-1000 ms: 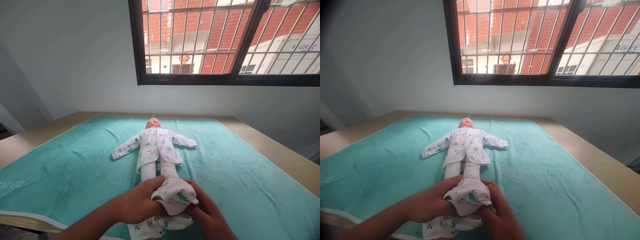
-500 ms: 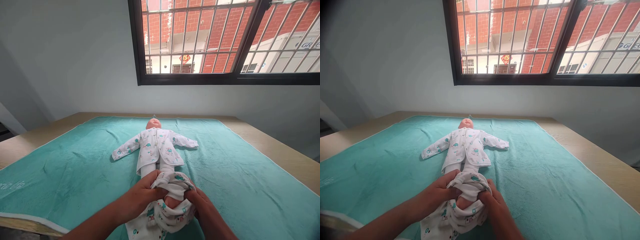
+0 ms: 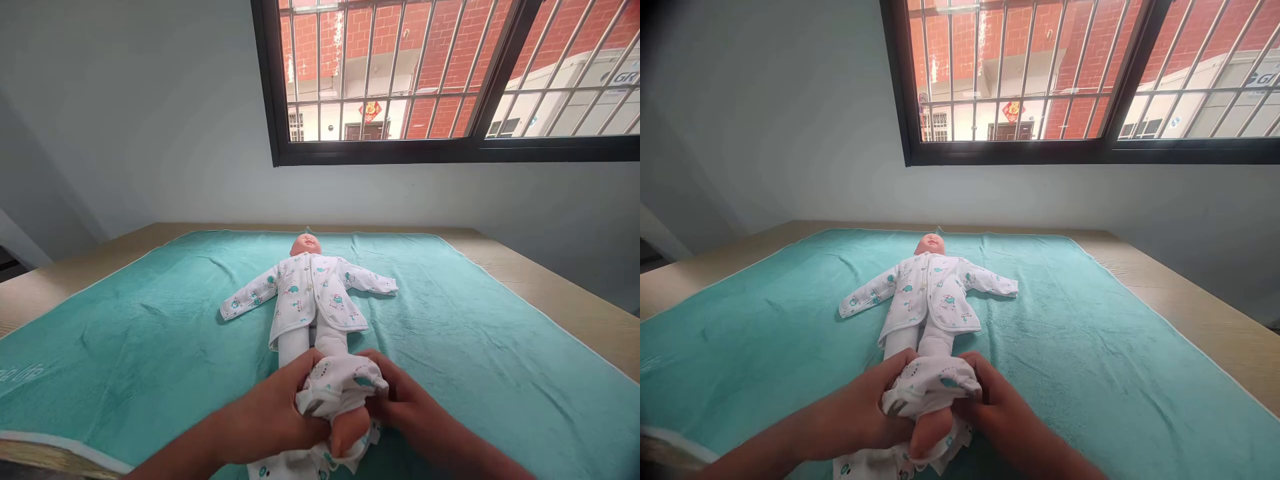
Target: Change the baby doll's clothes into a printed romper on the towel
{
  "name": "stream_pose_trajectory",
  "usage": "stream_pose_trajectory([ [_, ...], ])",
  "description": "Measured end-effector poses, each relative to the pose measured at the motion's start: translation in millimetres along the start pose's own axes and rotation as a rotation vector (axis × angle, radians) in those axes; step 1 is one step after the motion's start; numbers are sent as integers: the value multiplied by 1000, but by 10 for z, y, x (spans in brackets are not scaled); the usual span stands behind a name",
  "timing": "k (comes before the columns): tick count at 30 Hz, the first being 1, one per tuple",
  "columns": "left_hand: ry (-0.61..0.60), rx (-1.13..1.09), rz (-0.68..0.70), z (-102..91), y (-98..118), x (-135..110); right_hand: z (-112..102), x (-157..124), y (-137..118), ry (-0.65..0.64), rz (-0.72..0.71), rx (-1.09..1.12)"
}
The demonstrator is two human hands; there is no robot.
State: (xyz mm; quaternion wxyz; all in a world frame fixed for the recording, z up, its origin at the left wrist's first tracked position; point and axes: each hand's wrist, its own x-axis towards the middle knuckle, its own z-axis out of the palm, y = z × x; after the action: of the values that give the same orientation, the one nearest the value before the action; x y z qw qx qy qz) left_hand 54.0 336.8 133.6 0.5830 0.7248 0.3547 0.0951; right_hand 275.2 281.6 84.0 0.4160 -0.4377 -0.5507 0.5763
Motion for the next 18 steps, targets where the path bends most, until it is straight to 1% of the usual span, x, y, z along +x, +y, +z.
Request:
stream_pose_trajectory([
  [2,30,118,17,62,-12,-3,-96,15,-72,-22,-66,-192],
  [4,68,235,74,99,-36,13,-198,44,-181,-26,-109,-377],
  [5,99,280,110,100,-47,28,-247,63,-235,-33,-119,-441],
  [7,190,325,166,66,-60,76,-329,110,-306,-62,-130,-491],
  [10,318,344,180,-16,-66,186,-381,200,-239,-64,-170,-433],
  [12,353,397,206,-42,-74,265,-368,257,-97,-32,-181,-344],
  [15,351,480,266,-24,-77,345,-328,308,103,36,-121,-136],
  [18,296,468,242,-44,-39,362,-327,313,165,53,-53,50],
])
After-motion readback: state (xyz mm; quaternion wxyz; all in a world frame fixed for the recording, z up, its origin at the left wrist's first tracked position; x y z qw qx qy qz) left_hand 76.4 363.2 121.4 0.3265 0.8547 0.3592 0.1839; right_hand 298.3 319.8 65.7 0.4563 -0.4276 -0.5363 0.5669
